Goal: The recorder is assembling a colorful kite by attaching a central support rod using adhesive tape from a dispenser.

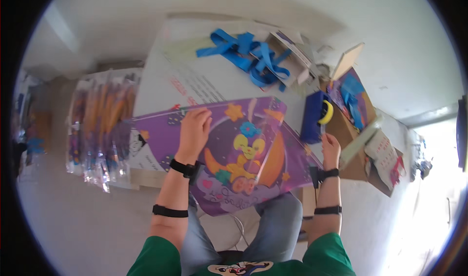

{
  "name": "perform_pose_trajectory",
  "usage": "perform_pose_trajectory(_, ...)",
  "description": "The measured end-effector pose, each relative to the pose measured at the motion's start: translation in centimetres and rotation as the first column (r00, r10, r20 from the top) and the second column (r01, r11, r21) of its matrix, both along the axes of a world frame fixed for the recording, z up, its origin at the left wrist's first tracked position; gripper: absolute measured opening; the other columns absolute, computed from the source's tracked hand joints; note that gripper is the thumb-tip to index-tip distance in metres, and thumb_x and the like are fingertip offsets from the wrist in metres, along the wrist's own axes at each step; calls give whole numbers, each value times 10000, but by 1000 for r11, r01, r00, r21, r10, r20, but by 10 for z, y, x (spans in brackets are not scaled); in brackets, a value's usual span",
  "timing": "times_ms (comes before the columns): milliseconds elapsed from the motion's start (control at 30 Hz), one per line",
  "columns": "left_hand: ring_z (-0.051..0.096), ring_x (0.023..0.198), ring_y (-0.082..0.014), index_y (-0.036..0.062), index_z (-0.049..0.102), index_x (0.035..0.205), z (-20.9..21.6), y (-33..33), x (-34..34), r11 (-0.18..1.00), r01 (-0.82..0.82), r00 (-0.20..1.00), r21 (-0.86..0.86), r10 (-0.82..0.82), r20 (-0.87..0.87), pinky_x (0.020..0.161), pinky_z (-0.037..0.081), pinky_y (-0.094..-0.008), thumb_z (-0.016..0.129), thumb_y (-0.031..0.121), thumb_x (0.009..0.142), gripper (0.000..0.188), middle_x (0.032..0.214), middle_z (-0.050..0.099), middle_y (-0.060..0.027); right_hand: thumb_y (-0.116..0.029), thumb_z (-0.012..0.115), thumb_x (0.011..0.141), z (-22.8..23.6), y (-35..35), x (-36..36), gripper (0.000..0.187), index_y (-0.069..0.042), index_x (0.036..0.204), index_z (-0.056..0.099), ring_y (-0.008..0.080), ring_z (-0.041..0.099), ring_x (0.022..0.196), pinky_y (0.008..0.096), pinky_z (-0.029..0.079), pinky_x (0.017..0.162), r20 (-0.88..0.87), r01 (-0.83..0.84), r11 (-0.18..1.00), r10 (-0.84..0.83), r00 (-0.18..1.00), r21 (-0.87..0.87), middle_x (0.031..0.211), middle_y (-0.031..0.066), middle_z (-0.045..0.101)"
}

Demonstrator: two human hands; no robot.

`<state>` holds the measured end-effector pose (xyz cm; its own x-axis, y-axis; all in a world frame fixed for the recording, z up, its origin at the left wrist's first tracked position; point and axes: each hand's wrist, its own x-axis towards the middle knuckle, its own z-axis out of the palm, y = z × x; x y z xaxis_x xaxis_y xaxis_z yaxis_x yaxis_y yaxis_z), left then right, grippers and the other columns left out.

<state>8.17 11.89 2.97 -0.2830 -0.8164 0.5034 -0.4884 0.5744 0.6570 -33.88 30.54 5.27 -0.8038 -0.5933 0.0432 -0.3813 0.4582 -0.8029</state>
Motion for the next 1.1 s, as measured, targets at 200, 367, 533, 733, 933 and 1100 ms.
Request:
perform_pose_trajectory(200, 583, 769, -354, 35, 622, 735, 20, -58, 25, 988, -155, 952, -3, 150, 268, 675, 475, -438, 618, 108, 784, 88, 762, 609, -145, -167, 649, 883, 9, -7, 13, 122, -60, 935, 620, 34, 466, 580, 188, 361, 488, 517, 156, 977, -58, 854, -147, 719, -46, 558)
perform_pose_trajectory(367, 589, 791, -359, 49, 625, 748, -20, -140, 63, 882, -434, 747, -183, 466, 473, 719, 488, -446, 630, 126, 765, 79, 780, 607, -149, -164, 650, 887, 8, -14, 25, 90, -94, 871, 596, 24, 467, 603, 173, 354, 511, 617, 203, 956, -30, 787, -213, 735, -56, 579)
perform_pose_trajectory(533, 611, 875, -357, 38, 638, 778, -43, -168, 66, 879, -460, 772, 122, 329, 544, 759, 491, -445, 640, 221, 799, 184, 841, 631, -179, -146, 647, 884, 13, -2, 18, 75, -81, 888, 609, 32, 479, 612, 185, 383, 537, 623, 210, 948, -16, 782, -239, 756, -37, 601)
perform_pose_trajectory(733, 592, 843, -403, 25, 607, 815, -55, -192, 122, 922, -383, 744, 49, 277, 608, 691, 457, -482, 635, 218, 821, 196, 850, 629, -209, -115, 655, 854, 26, -28, 32, 72, -45, 854, 634, 81, 528, 648, 223, 458, 591, 742, 257, 937, 4, 671, -238, 753, 8, 595)
perform_pose_trajectory(933, 620, 839, -358, 61, 633, 990, 27, -137, 125, 950, -259, 801, 177, 108, 589, 720, 478, -416, 638, 117, 824, 176, 893, 643, -199, -94, 644, 853, 25, -12, 25, 80, -23, 862, 608, 118, 550, 667, 267, 499, 600, 810, 338, 893, 49, 585, -298, 768, 34, 591)
perform_pose_trajectory(1100, 563, 705, -92, 49, 669, 955, 96, -32, 135, 688, -54, 990, 724, -57, 128, 655, 444, -260, 642, 160, 846, 158, 800, 661, -14, -88, 615, 871, 28, 23, 37, 90, -18, 825, 584, 165, 569, 677, 319, 516, 662, 836, 349, 890, 62, 545, -294, 726, 53, 565)
